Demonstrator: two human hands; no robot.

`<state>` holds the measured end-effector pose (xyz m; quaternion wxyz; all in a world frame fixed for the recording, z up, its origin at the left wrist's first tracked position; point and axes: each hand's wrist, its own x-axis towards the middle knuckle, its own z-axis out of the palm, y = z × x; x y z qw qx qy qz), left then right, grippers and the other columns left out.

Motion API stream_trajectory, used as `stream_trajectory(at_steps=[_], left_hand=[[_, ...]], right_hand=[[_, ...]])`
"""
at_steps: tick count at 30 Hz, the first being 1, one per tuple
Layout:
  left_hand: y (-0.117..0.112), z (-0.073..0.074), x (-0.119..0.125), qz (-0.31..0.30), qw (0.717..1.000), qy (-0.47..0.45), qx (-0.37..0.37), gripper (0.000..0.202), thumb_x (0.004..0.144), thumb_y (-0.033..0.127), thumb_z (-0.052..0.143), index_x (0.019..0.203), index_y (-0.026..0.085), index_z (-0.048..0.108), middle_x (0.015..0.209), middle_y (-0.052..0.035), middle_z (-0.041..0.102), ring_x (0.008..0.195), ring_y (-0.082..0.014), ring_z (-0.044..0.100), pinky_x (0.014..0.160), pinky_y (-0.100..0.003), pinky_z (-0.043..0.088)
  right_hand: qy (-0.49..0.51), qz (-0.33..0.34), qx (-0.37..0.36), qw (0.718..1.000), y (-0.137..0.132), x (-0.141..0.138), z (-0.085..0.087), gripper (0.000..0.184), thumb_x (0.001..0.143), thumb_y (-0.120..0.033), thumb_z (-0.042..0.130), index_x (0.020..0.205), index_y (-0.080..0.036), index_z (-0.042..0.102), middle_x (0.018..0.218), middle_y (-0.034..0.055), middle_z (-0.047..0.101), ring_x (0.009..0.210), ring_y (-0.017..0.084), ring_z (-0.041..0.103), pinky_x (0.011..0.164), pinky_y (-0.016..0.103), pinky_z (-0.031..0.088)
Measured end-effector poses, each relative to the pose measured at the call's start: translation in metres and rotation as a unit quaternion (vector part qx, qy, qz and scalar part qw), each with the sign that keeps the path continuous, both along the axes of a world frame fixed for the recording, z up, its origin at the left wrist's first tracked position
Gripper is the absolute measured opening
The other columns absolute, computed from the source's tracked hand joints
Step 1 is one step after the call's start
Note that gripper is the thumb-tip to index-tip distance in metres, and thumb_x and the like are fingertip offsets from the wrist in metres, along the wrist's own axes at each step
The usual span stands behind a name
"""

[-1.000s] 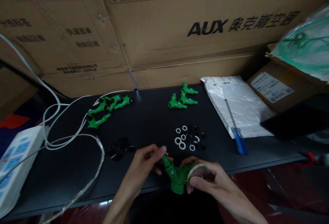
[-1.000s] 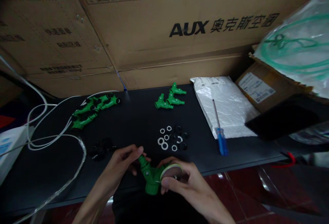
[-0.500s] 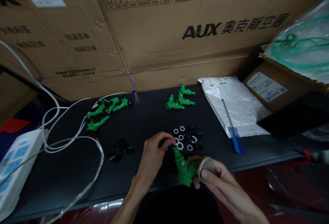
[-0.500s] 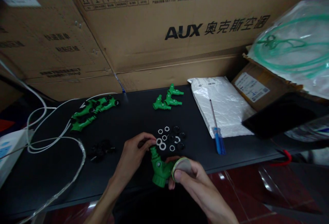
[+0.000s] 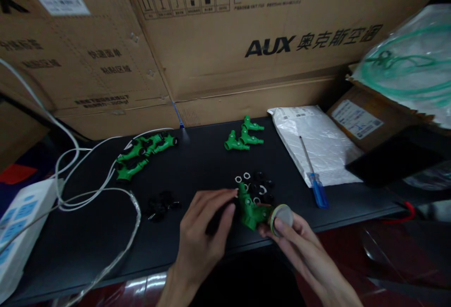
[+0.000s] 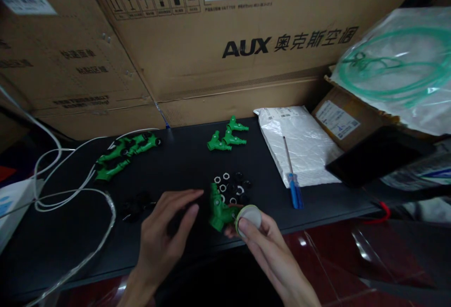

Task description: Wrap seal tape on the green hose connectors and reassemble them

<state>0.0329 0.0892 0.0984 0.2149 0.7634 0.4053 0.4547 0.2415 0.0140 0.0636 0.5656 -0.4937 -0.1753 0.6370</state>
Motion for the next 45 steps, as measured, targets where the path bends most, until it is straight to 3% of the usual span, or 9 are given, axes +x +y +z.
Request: stream_trajectory(at_steps=[3, 6, 15, 18, 23, 26, 30, 35, 45], left_hand=[[-0.020, 0.001, -0.012, -0.087, 0.992, 0.082, 0.031, 0.045, 0.093, 0.011, 0.070, 0.136, 0.023, 0.065, 0.129, -0.0071, 0.076, 0.125, -0.0241, 0.066, 0.106, -0.041, 0.058], [-0.025, -0.009, -0.021, -0.082, 0.988, 0.130, 0.016, 0.053, 0.097, 0.012, 0.067, 0.147, 0.024, 0.057, 0.142, -0.0083, 0.069, 0.140, -0.0256, 0.057, 0.112, -0.047, 0.055], [-0.012, -0.018, -0.038, -0.017, 0.989, 0.145, -0.014, 0.053, 0.096, 0.016, 0.071, 0.145, 0.032, 0.059, 0.126, -0.0056, 0.074, 0.123, -0.0264, 0.066, 0.103, -0.049, 0.059], [-0.010, -0.010, -0.038, 0.022, 0.994, 0.086, -0.068, 0.048, 0.099, 0.020, 0.069, 0.144, 0.032, 0.060, 0.123, -0.0054, 0.073, 0.113, -0.0223, 0.070, 0.100, -0.041, 0.059], [-0.010, 0.001, -0.029, 0.080, 0.976, -0.053, -0.196, 0.022, 0.093, 0.029, 0.074, 0.115, 0.025, 0.074, 0.102, -0.0038, 0.076, 0.092, -0.0194, 0.073, 0.083, -0.031, 0.060], [-0.013, 0.004, -0.021, 0.095, 0.931, -0.143, -0.321, 0.024, 0.088, 0.039, 0.077, 0.103, 0.020, 0.072, 0.091, -0.0053, 0.077, 0.079, -0.0197, 0.072, 0.058, -0.023, 0.057], [-0.019, 0.007, -0.014, 0.092, 0.869, -0.236, -0.425, 0.041, 0.086, 0.049, 0.077, 0.113, 0.019, 0.071, 0.090, -0.0063, 0.075, 0.067, -0.0173, 0.069, 0.034, -0.014, 0.041], [-0.026, 0.011, -0.014, 0.075, 0.835, -0.273, -0.471, 0.050, 0.083, 0.056, 0.079, 0.115, 0.018, 0.073, 0.070, -0.0005, 0.068, 0.048, -0.0109, 0.059, 0.030, -0.011, 0.038], [-0.033, 0.021, -0.015, 0.056, 0.817, -0.301, -0.488, 0.051, 0.083, 0.057, 0.080, 0.115, 0.019, 0.072, 0.069, 0.0000, 0.068, 0.041, -0.0081, 0.055, 0.027, -0.009, 0.038]], right_hand=[[0.013, 0.037, 0.018, 0.999, 0.010, -0.011, 0.005, 0.032, 0.074, -0.042, 0.095, 0.096, -0.023, 0.080, 0.091, 0.0043, 0.078, 0.088, 0.023, 0.073, 0.092, 0.040, 0.059], [0.004, 0.087, 0.033, 0.996, 0.020, -0.023, 0.009, 0.036, 0.072, -0.046, 0.095, 0.097, -0.025, 0.082, 0.093, 0.0045, 0.078, 0.095, 0.023, 0.072, 0.099, 0.043, 0.057], [0.015, 0.147, 0.042, 0.988, 0.029, -0.033, 0.012, 0.031, 0.073, -0.040, 0.096, 0.095, -0.024, 0.082, 0.094, 0.0035, 0.078, 0.092, 0.022, 0.072, 0.102, 0.048, 0.055], [0.003, 0.150, 0.049, 0.987, 0.037, -0.038, 0.029, 0.029, 0.080, -0.040, 0.091, 0.099, -0.021, 0.082, 0.100, 0.0057, 0.078, 0.093, 0.020, 0.072, 0.093, 0.038, 0.058], [-0.054, 0.139, 0.054, 0.987, 0.046, -0.042, 0.054, 0.029, 0.086, -0.042, 0.086, 0.081, -0.015, 0.075, 0.071, 0.0004, 0.070, 0.060, 0.009, 0.060, 0.057, 0.021, 0.048], [-0.065, 0.175, 0.065, 0.980, 0.045, -0.041, 0.059, 0.031, 0.088, -0.043, 0.084, 0.079, -0.015, 0.073, 0.068, 0.0001, 0.068, 0.059, 0.009, 0.060, 0.058, 0.020, 0.046], [-0.105, 0.211, 0.086, 0.968, 0.045, -0.040, 0.066, 0.027, 0.092, -0.039, 0.081, 0.080, -0.016, 0.073, 0.067, -0.0015, 0.066, 0.061, 0.009, 0.061, 0.060, 0.020, 0.047], [-0.121, 0.240, 0.093, 0.959, 0.049, -0.042, 0.078, 0.016, 0.090, -0.030, 0.083, 0.084, -0.017, 0.074, 0.072, -0.0037, 0.068, 0.060, 0.007, 0.061, 0.059, 0.017, 0.048], [-0.157, 0.245, 0.084, 0.953, 0.053, -0.044, 0.084, 0.022, 0.089, -0.030, 0.083, 0.079, -0.016, 0.071, 0.065, -0.0056, 0.063, 0.059, 0.007, 0.059, 0.058, 0.015, 0.049]])
